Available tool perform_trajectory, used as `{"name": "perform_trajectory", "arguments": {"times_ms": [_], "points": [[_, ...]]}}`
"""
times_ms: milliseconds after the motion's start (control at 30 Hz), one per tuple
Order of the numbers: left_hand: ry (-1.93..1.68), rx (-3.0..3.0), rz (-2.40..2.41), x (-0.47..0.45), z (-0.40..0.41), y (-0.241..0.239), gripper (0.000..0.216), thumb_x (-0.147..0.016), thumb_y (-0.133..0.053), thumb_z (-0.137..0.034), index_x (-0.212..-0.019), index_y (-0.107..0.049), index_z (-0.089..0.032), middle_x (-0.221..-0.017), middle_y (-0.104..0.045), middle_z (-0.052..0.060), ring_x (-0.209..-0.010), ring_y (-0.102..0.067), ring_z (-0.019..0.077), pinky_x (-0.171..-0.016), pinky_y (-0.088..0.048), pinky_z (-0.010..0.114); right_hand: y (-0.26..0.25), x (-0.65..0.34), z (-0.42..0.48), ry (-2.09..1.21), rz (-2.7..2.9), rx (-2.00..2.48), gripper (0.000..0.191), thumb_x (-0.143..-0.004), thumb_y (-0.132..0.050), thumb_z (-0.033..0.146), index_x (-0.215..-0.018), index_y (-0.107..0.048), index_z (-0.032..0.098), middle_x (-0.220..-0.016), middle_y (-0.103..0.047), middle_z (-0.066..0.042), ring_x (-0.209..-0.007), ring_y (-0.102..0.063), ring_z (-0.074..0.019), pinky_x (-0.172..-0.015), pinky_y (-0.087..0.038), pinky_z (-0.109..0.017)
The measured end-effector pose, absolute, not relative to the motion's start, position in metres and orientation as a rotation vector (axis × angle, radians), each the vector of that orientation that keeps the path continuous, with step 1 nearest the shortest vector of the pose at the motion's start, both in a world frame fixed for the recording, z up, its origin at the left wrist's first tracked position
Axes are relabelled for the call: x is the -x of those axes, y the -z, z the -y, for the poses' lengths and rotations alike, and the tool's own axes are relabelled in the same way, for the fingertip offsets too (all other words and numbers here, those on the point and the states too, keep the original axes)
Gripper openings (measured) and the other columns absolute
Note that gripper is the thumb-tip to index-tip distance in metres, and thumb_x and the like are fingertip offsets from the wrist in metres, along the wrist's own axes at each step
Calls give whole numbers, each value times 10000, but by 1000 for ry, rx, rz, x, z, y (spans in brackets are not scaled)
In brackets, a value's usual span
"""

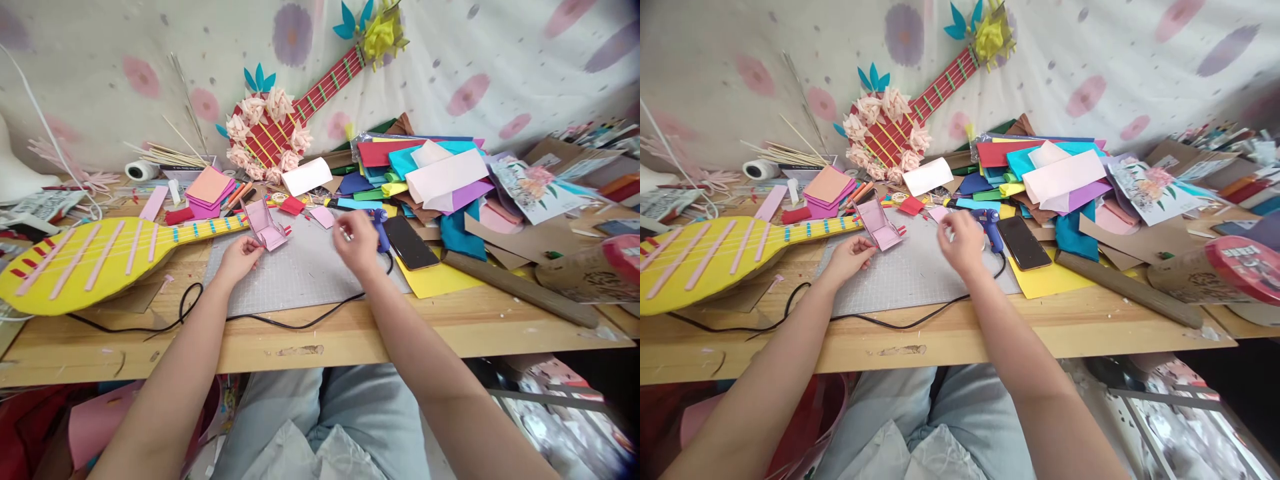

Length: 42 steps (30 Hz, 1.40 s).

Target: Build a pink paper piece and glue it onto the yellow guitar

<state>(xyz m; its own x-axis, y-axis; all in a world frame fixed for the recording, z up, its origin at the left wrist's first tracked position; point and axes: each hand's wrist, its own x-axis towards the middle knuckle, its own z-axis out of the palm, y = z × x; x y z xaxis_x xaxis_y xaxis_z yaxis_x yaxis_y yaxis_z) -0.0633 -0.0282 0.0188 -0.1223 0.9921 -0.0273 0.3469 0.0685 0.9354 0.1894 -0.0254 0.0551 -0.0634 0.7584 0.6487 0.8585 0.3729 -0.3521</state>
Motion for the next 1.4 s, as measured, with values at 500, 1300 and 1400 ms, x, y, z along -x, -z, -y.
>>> {"name": "perform_trajectory", "arguments": {"times_ms": [500, 1300, 1400], "points": [[-1113, -1359, -1628, 63, 26, -18, 107, -641, -585, -232, -656, -500, -168, -502, -492, -64, -363, -431, 50, -361, -363, 170, -39, -106, 25, -157, 2602, 1503, 478, -848, -327, 232, -1324, -351, 196, -1152, -598, -101, -962, -589, -226, -781, -436, -327], [-1055, -1213, -1739, 56, 21, -28, 128, -614, -565, -114, -568, -458, -169, -415, -451, -73, -337, -404, 55, -364, -328, 173, -35, -98, 28, -146, 2660, 1406, 415, -869, -301, 239, -1247, -473, 239, -1103, -619, -65, -995, -561, -194, -757, -416, -287], [-1050, -1218, -1742, 56, 22, -29, 131, -612, -559, -109, -564, -455, -172, -413, -450, -74, -336, -405, 55, -363, -325, 173, -34, -96, 29, -159, 2683, 1405, 415, -872, -299, 235, -1251, -466, 230, -1112, -617, -66, -1002, -558, -191, -773, -415, -289]]}}
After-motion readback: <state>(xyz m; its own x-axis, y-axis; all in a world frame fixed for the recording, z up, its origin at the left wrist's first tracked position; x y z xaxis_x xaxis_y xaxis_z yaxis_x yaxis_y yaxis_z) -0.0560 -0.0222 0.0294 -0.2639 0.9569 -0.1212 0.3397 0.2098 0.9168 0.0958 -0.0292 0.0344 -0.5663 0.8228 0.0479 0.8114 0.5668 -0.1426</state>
